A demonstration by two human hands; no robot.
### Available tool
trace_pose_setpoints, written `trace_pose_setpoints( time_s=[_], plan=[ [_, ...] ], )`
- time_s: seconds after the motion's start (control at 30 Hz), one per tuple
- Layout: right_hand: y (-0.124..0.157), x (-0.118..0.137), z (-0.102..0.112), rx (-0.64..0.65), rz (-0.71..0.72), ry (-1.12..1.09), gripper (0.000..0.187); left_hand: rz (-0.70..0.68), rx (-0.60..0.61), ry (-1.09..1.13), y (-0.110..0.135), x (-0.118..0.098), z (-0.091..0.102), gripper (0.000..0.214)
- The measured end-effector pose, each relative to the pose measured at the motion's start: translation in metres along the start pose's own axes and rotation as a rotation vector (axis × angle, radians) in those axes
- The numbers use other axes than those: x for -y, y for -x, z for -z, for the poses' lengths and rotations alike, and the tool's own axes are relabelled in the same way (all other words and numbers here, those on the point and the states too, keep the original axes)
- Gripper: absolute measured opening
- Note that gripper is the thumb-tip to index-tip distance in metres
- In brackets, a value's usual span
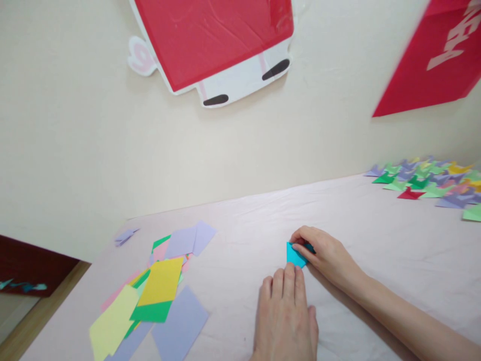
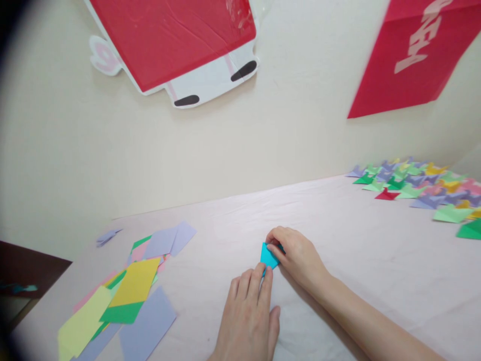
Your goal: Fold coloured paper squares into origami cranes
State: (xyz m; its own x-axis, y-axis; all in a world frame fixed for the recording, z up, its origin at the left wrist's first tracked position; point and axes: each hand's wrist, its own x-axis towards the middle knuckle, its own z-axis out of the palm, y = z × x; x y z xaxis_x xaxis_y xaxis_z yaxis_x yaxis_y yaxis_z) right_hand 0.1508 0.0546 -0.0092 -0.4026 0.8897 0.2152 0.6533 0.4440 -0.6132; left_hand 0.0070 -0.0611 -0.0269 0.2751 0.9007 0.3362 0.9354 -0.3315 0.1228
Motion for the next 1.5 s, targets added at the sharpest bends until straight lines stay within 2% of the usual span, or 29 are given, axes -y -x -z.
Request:
trace_pose_setpoints(
  time_s=[0.3,0.7,0.93,1.1,1.5],
  plan=[
    [0.000,0.001,-0.002,-0.017,0.031,0.031,0.011,-0.057,0.014,-0.033,-0.008,0.002,0.009,0.049],
    [0.000,0.001,-0.003,-0.001,0.055,0.066,0.011,-0.082,0.118,-0.046,-0.012,0.001,0.015,0.050],
    [0.009,0.005,0.012,0.065,0.131,0.036,0.008,-0.078,0.061,-0.037,-0.013,0.004,0.015,0.048],
    [0.017,0.003,0.019,0.056,0.099,0.067,0.015,-0.072,0.081,-0.030,-0.013,0.004,0.016,0.049],
    [0.017,-0.006,0.012,-0.001,0.029,0.048,0.030,-0.057,0.067,0.000,-0.014,0.006,0.017,0.046]
  ],
)
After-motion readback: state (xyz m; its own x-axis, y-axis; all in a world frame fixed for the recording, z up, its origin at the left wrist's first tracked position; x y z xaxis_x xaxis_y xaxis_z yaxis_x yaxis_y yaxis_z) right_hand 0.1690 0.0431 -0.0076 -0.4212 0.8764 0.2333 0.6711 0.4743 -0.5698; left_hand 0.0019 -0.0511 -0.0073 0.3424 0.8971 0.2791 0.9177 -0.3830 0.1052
